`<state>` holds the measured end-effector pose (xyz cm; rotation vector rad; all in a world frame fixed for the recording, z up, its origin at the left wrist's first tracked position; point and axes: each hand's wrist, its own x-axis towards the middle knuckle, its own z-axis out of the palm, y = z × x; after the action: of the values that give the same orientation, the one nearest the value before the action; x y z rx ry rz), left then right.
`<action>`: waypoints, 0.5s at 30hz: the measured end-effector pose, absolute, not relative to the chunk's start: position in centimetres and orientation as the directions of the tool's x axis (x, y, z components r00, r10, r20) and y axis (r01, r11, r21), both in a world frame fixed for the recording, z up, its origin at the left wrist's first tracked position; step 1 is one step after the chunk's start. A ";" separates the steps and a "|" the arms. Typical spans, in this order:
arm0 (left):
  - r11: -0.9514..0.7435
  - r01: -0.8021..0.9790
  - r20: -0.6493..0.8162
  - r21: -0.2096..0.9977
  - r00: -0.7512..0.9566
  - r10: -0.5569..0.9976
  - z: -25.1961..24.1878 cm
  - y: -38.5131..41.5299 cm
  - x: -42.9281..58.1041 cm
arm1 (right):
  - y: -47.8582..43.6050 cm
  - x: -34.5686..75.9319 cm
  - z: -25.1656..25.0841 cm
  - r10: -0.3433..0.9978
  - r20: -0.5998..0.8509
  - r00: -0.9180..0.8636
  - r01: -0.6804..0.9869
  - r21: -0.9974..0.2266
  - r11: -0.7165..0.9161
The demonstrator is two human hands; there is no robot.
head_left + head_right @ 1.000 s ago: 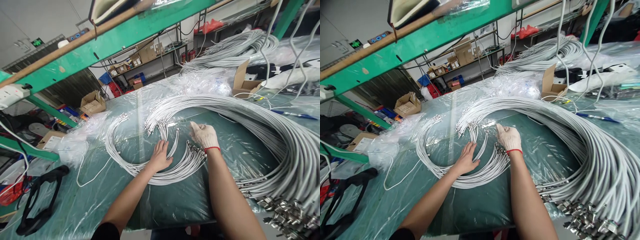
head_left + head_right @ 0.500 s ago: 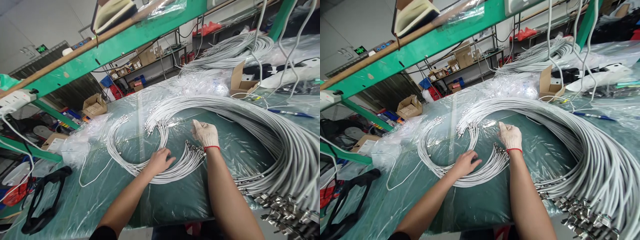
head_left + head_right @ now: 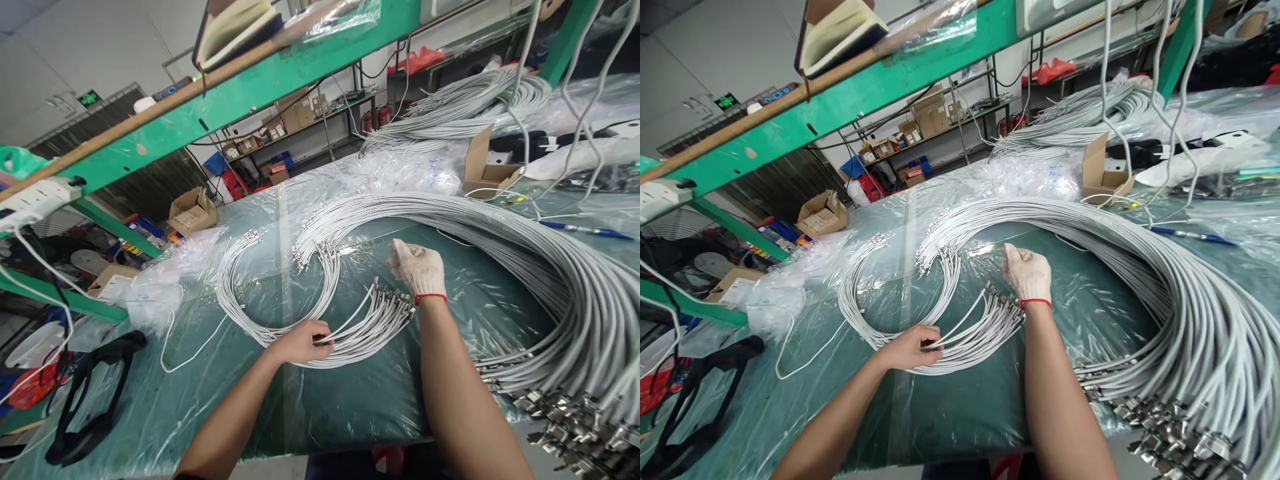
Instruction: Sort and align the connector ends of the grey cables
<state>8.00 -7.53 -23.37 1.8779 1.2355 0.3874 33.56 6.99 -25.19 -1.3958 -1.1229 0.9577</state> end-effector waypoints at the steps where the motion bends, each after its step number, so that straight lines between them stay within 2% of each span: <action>1: -0.123 0.572 -0.194 0.811 0.461 0.866 -23.3 -7.4 7.9 | 6.8 33.5 -25.0 0.966 0.007 0.257 0.101 -0.995 -0.020; 6: 0.183 0.235 -0.266 0.955 0.398 0.878 -22.0 -6.7 8.1 | 6.6 33.2 -24.2 0.938 -0.042 0.344 -0.030 -0.999 -0.034; 10: 0.263 0.017 -0.245 0.965 0.428 0.870 -20.7 -5.2 9.5 | 6.6 32.9 -24.2 0.928 0.004 0.372 -0.040 -0.999 0.021; 12: 0.275 -0.026 -0.237 0.961 0.430 0.871 -20.6 -4.3 10.4 | 6.4 32.5 -24.3 0.947 0.055 0.318 0.024 -0.998 0.050; 15: 0.270 -0.053 -0.228 0.961 0.396 0.889 -21.1 -3.2 11.6 | 5.7 31.1 -24.3 0.993 0.108 0.053 0.111 -0.989 0.102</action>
<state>11.63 -3.16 -21.15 1.1092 0.9548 0.7855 31.09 5.71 -24.35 -1.2355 -1.2915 1.0351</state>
